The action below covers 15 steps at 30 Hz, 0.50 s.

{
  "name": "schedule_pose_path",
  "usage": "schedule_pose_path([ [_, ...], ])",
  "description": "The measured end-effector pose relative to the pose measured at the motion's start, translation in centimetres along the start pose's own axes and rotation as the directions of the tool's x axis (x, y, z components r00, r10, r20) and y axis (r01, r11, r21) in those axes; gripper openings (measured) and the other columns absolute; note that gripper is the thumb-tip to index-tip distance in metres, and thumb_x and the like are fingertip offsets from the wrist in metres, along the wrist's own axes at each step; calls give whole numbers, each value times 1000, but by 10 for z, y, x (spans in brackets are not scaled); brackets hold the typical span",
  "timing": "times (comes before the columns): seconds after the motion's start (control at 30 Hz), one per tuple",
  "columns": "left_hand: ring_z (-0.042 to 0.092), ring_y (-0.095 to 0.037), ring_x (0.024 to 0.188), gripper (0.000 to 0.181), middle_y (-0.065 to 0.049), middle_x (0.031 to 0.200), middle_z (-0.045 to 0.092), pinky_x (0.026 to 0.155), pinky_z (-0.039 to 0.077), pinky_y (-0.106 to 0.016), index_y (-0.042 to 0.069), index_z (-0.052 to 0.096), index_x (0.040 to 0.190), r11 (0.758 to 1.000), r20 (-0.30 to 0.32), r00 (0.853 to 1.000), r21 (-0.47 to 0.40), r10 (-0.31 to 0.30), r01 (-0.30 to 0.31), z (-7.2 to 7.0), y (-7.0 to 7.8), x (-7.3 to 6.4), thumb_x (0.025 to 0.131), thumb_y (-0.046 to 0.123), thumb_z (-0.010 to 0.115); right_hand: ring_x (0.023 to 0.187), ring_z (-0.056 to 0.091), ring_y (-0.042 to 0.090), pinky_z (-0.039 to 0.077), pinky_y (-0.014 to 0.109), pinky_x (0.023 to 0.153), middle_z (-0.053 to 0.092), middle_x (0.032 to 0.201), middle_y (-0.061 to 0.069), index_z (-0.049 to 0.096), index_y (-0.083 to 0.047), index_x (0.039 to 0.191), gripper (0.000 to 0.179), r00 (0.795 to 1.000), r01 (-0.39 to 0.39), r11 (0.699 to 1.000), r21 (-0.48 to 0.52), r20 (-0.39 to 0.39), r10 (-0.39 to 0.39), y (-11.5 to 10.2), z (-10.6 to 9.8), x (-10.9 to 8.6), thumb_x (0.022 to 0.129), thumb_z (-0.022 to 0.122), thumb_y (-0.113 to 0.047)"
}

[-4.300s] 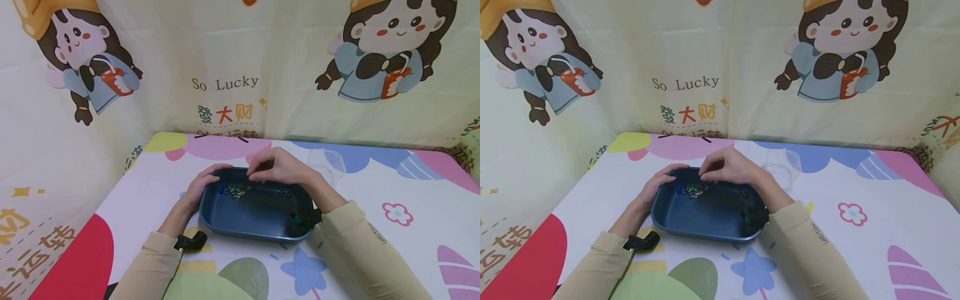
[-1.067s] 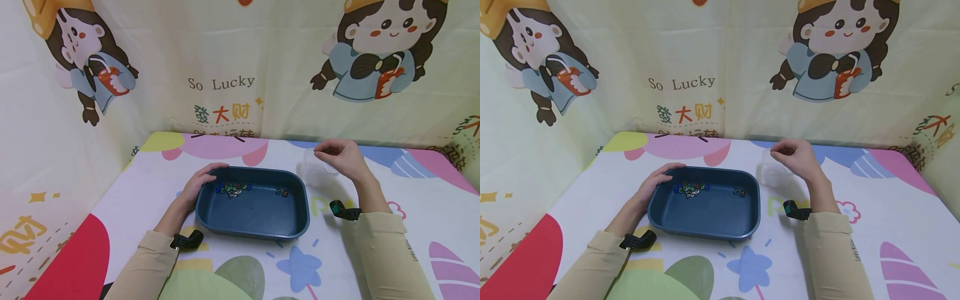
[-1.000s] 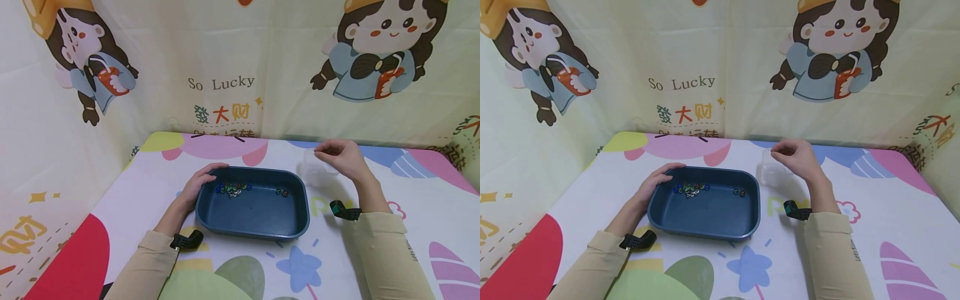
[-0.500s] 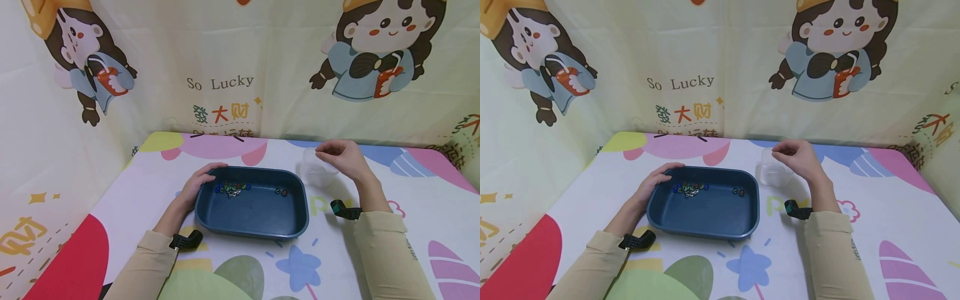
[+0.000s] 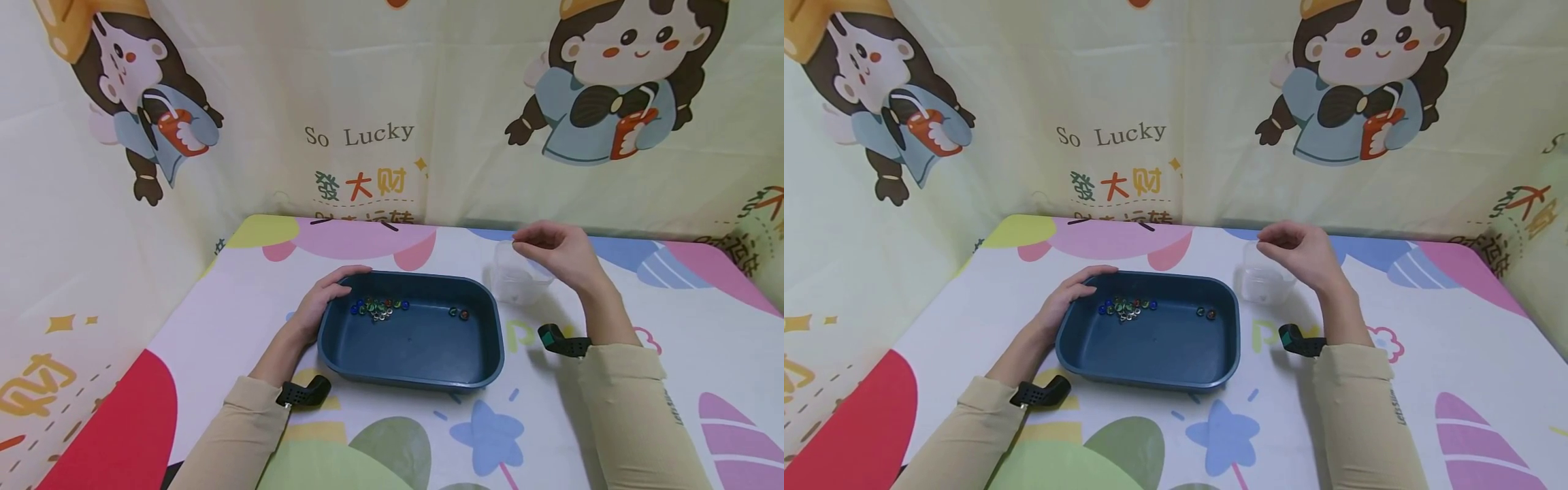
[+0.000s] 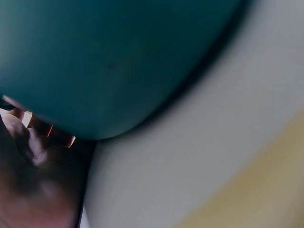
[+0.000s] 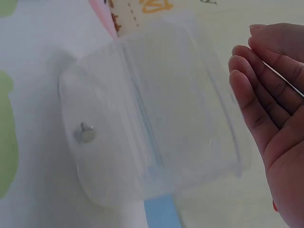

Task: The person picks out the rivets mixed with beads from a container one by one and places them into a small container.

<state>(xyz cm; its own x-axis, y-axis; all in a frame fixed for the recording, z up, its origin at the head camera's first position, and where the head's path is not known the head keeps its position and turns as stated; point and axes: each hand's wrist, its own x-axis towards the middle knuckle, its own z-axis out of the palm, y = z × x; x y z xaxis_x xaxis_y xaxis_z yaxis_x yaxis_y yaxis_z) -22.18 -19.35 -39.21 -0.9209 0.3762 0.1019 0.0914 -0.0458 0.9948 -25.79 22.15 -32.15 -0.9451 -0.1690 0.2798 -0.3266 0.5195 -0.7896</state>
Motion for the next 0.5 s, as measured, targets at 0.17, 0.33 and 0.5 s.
schedule_pose_path([
  [0.17, 41, -30, 134, 51, -12, 151, 43, 106, 39, -37, 0, 48, 146, 1000, -3, 1000, 3, -3, 3, 0, 0, 0, 97, 6, 34, 85, 64, 12, 50, 20, 75, 71, 98, -3, 71, 2, 112, 27, 999, 28, 998, 58, 19, -29, -9, 6, 2, 92, 74, -16],
  [0.33, 41, -30, 134, 51, -12, 151, 43, 105, 39, -37, 0, 49, 145, 1000, 1, 1000, 8, 1, -1, 0, 0, 0, 97, 6, 33, 84, 65, 12, 51, 19, 75, 71, 99, 0, 72, 2, 112, 24, 995, 84, 993, 82, 42, -87, -20, 11, 4, 92, 73, -13],
  [0.5, 41, -30, 134, 52, -12, 151, 43, 106, 39, -38, 0, 48, 146, 1000, 0, 1000, 8, 2, -2, 0, 0, 0, 97, 6, 33, 83, 66, 16, 51, 20, 75, 72, 99, 5, 71, 5, 111, 23, 987, 150, 979, 140, 41, -157, -31, 16, 6, 92, 73, -9],
])
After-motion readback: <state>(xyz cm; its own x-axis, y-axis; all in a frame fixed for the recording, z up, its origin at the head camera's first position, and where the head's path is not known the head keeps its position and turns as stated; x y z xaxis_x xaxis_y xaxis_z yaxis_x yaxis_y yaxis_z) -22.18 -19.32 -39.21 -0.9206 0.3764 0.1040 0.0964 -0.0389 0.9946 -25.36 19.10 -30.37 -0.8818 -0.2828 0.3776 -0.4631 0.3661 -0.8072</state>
